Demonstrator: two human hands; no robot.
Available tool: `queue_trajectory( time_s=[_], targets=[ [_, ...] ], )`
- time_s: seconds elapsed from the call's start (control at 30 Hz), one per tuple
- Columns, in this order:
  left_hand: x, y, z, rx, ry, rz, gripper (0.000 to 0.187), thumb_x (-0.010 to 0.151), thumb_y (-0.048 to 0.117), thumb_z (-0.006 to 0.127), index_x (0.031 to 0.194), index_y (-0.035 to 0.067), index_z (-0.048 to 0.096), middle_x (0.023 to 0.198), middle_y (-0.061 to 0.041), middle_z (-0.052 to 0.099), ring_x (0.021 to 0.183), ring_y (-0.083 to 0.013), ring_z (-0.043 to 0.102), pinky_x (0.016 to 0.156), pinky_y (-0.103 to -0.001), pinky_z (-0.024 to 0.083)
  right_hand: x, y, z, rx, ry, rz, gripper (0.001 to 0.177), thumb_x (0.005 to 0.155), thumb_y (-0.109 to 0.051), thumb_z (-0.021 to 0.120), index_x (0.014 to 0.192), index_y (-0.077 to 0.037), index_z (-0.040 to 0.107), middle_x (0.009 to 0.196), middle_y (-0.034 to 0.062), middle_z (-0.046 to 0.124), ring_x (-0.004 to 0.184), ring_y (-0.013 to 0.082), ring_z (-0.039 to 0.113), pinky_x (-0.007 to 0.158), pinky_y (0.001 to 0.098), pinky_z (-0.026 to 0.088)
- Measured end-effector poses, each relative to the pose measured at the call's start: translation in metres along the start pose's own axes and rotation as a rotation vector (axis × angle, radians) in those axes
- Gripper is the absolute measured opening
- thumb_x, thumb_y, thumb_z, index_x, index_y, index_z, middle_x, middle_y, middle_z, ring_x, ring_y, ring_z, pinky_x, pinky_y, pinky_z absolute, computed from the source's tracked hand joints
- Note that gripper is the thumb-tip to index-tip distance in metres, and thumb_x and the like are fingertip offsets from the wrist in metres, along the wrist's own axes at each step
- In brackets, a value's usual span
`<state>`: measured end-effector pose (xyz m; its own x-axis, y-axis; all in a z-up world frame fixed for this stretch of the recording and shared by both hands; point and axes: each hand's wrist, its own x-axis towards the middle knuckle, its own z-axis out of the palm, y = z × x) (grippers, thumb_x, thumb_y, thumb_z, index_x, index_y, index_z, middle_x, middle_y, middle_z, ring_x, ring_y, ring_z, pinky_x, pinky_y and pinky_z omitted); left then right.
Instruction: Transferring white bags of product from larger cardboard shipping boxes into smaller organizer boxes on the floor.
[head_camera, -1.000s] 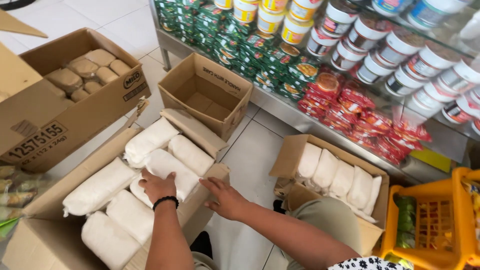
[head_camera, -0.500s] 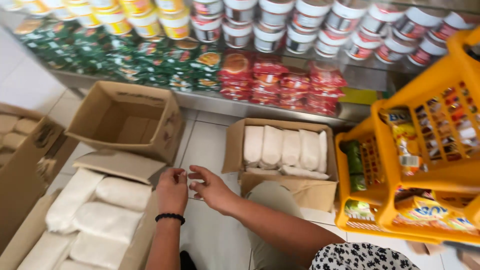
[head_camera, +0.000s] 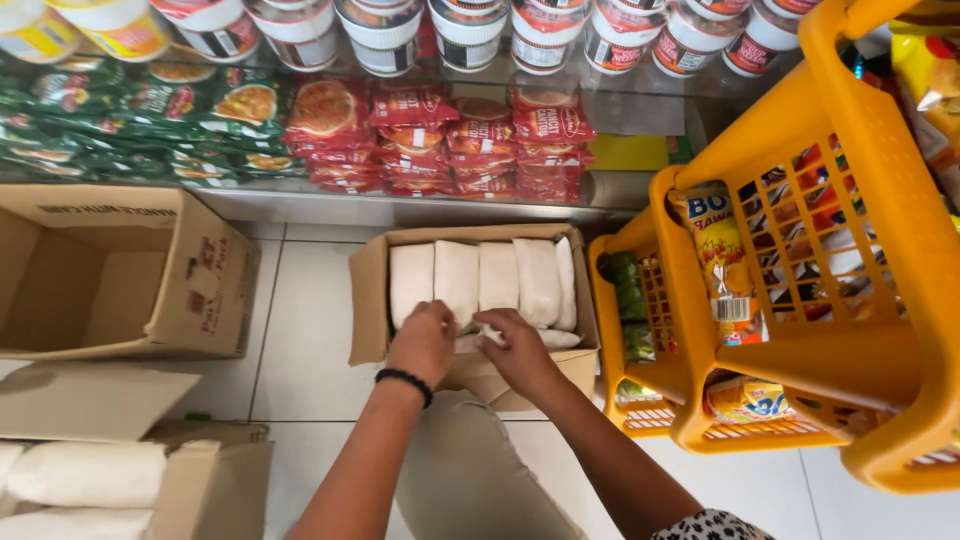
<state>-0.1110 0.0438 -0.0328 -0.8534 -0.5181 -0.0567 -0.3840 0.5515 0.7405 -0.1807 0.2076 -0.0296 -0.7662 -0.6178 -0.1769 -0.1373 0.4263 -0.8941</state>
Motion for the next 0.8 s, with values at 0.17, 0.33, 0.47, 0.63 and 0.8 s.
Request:
queue_trajectory(
  time_s=[0.17, 0.33, 0.47, 0.63, 0.8],
  targets=[
    [0.021, -0.001, 0.046, 0.109, -0.413, -0.026, 0.021, 0.094, 0.017, 0.062, 0.11, 0.008, 0.07, 0.125, -0.018, 0.063, 0.111, -0.0399, 0.064, 0.097, -0.047, 0.051, 0.031, 0.096, -0.011, -0.426, 0.058, -0.081, 0.04, 0.084, -0.018, 0.077, 0.122, -0.006, 0.069, 0.123, 0.0099, 0.066, 0.118, 0.0317, 0.059, 0.099, 0.0396, 0.049],
    [0.025, -0.041, 0.072, 0.194, -0.587, -0.109, 0.04, 0.094, 0.019, 0.064, 0.133, 0.011, 0.062, 0.14, -0.016, 0.054, 0.124, -0.037, 0.058, 0.104, -0.046, 0.048, 0.057, 0.128, -0.003, -0.683, -0.082, 0.063, 0.048, 0.076, -0.03, 0.086, 0.118, -0.012, 0.073, 0.118, 0.0091, 0.069, 0.117, 0.0315, 0.058, 0.102, 0.0411, 0.048],
    [0.021, -0.061, 0.076, 0.24, -0.649, -0.157, 0.043, 0.097, 0.024, 0.063, 0.139, 0.014, 0.06, 0.145, -0.014, 0.055, 0.132, -0.0336, 0.055, 0.11, -0.043, 0.045, 0.07, 0.132, 0.001, -0.831, -0.127, 0.071, 0.046, 0.071, -0.032, 0.088, 0.111, -0.013, 0.073, 0.115, 0.0087, 0.068, 0.112, 0.0315, 0.06, 0.096, 0.0443, 0.049],
    [0.023, -0.088, 0.099, 0.231, -0.614, -0.169, 0.045, 0.099, 0.027, 0.062, 0.142, 0.016, 0.059, 0.147, -0.014, 0.057, 0.134, -0.0319, 0.054, 0.112, -0.042, 0.045, 0.073, 0.159, 0.007, -0.922, -0.182, -0.073, 0.018, 0.084, -0.02, 0.078, 0.101, -0.016, 0.075, 0.101, 0.0079, 0.071, 0.105, 0.0302, 0.065, 0.084, 0.045, 0.054],
    [0.016, -0.064, 0.077, 0.251, -0.568, -0.216, 0.07, 0.088, 0.018, 0.073, 0.151, 0.016, 0.045, 0.154, -0.018, 0.047, 0.137, -0.0373, 0.052, 0.112, -0.044, 0.045, 0.047, 0.128, -0.012, -0.493, 0.058, -0.193, 0.019, 0.081, -0.009, 0.078, 0.099, -0.012, 0.075, 0.097, 0.0096, 0.074, 0.095, 0.0304, 0.068, 0.081, 0.0421, 0.056]
  ],
)
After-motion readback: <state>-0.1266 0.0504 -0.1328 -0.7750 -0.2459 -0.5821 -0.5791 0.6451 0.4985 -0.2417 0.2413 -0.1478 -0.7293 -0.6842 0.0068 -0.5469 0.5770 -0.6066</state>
